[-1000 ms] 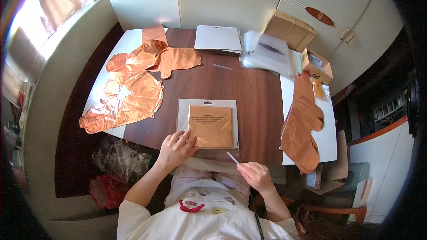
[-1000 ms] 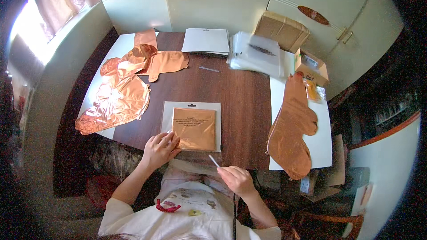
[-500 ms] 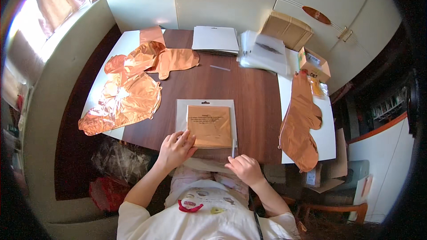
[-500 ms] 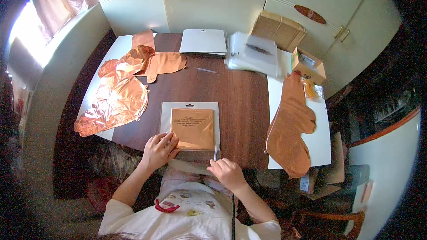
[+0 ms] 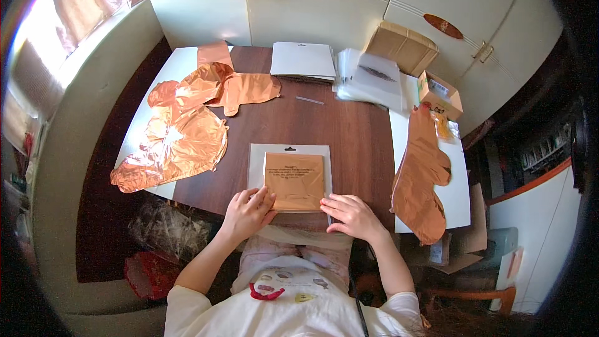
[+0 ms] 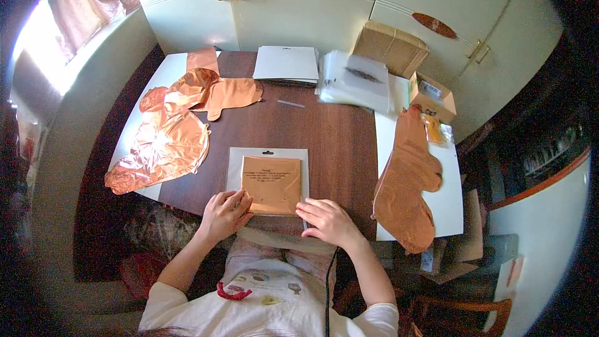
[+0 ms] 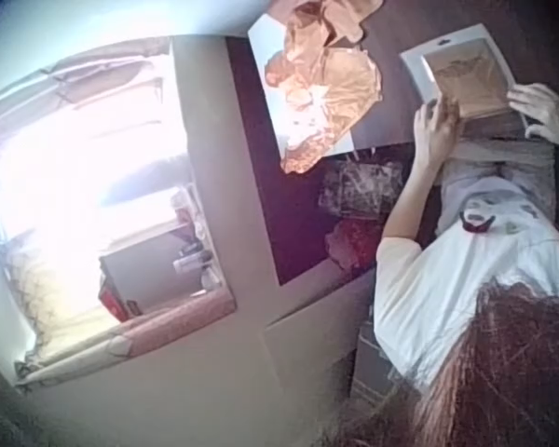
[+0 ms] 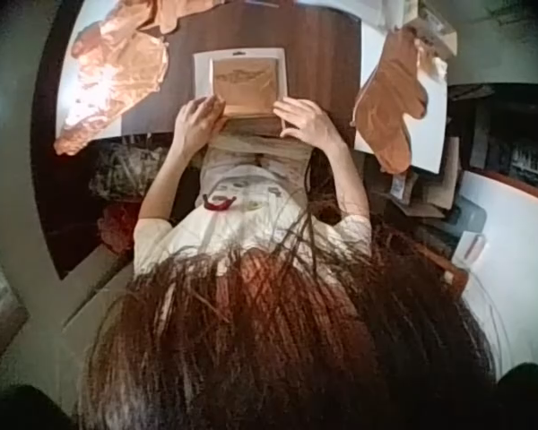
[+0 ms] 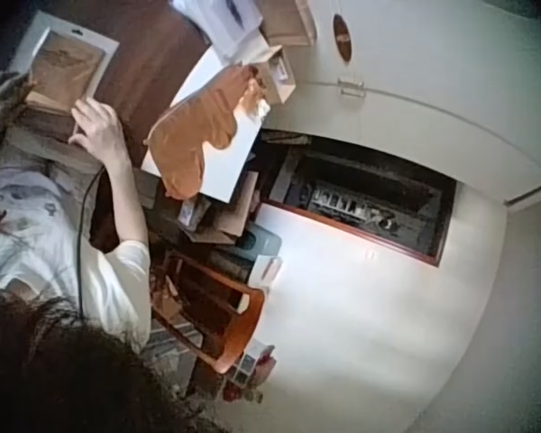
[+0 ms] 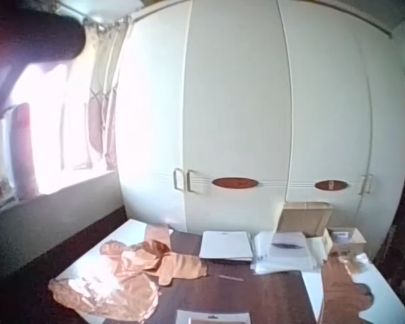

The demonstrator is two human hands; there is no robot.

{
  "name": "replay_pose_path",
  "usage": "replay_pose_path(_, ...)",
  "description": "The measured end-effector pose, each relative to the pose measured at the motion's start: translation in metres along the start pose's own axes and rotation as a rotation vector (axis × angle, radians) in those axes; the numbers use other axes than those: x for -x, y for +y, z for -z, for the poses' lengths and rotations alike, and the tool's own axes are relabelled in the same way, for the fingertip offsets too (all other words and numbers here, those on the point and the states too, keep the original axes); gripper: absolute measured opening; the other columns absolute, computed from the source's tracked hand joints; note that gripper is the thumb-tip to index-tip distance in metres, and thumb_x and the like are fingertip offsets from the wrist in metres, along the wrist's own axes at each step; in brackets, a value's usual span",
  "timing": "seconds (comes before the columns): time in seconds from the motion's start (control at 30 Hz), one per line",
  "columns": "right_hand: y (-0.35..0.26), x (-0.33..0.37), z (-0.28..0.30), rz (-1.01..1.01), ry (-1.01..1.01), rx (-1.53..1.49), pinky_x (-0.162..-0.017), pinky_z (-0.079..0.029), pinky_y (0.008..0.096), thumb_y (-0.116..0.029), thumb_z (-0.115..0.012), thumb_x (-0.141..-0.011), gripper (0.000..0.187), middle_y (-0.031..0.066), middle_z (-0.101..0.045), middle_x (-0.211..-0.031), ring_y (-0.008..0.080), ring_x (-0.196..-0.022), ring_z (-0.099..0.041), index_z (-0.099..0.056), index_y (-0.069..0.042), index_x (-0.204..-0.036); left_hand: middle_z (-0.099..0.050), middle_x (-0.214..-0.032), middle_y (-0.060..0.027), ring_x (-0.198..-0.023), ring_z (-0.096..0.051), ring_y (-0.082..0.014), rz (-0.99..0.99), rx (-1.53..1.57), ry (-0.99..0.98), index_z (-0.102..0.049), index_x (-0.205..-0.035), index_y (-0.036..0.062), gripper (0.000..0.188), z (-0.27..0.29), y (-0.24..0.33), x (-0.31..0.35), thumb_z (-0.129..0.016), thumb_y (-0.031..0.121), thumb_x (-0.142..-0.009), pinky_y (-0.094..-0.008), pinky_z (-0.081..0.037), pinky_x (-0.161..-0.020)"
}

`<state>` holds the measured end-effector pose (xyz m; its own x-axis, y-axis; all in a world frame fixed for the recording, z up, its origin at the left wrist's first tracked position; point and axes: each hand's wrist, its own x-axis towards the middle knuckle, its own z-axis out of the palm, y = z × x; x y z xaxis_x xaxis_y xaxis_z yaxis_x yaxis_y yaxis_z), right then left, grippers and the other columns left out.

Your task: Folding and packaging deflated foil balloons into plastic sleeves with cardboard inserts.

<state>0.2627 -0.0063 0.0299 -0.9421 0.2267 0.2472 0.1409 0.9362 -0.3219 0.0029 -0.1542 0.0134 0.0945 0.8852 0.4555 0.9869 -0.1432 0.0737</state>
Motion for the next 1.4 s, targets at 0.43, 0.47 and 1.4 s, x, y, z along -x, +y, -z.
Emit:
replay_pose_path(0.43,-0.005,-0.018,-0.018,-0.077,0.327,0.099,-0.076,-0.045,0.0345,-0.015,-0.067,-0.075,0.015,0.0002,-0.062,-0.093,0.0191,-0.087,-0.058,-0.065,-0.011,-0.089,-0.057,-0.113,-0.0074,-0.098,-0.055,-0.0236,0.034,0.054,-0.018,-0.057,-0.112,0.0087,0.045,0.002,-0.001,-0.007,-0.068,0.022,-0.072,-0.0361,-0.046,-0.079)
replay_pose_path(0.47,-0.015,-0.017,-0.012,-0.064,0.334,0.132,-0.077,-0.045,0.0344,-0.016,-0.067,-0.075,0.016,0.0005,-0.061,-0.092,0.0195,-0.086,-0.058,-0.065,-0.011,-0.09,-0.057,-0.112,-0.0073,-0.098,-0.055,-0.0246,0.034,0.064,-0.009,-0.056,-0.113,0.0084,0.045,0.004,-0.002,-0.009,-0.068,0.022,-0.071,-0.0365,-0.046,-0.079)
replay_pose_path(1.4,0.004,0.05,-0.202,-0.602,-0.35,-0.237,-0.079,-0.043,0.0452,-0.026,-0.058,-0.08,0.025,0.0178,-0.06,-0.096,0.0347,-0.093,-0.056,-0.061,-0.005,-0.094,-0.059,-0.11,-0.0119,-0.105,-0.054,-0.0292,0.268,0.364,-0.45,-0.059,-0.11,0.0059,0.034,-0.084,0.075,0.096,-0.053,0.028,-0.084,-0.0403,-0.042,-0.092)
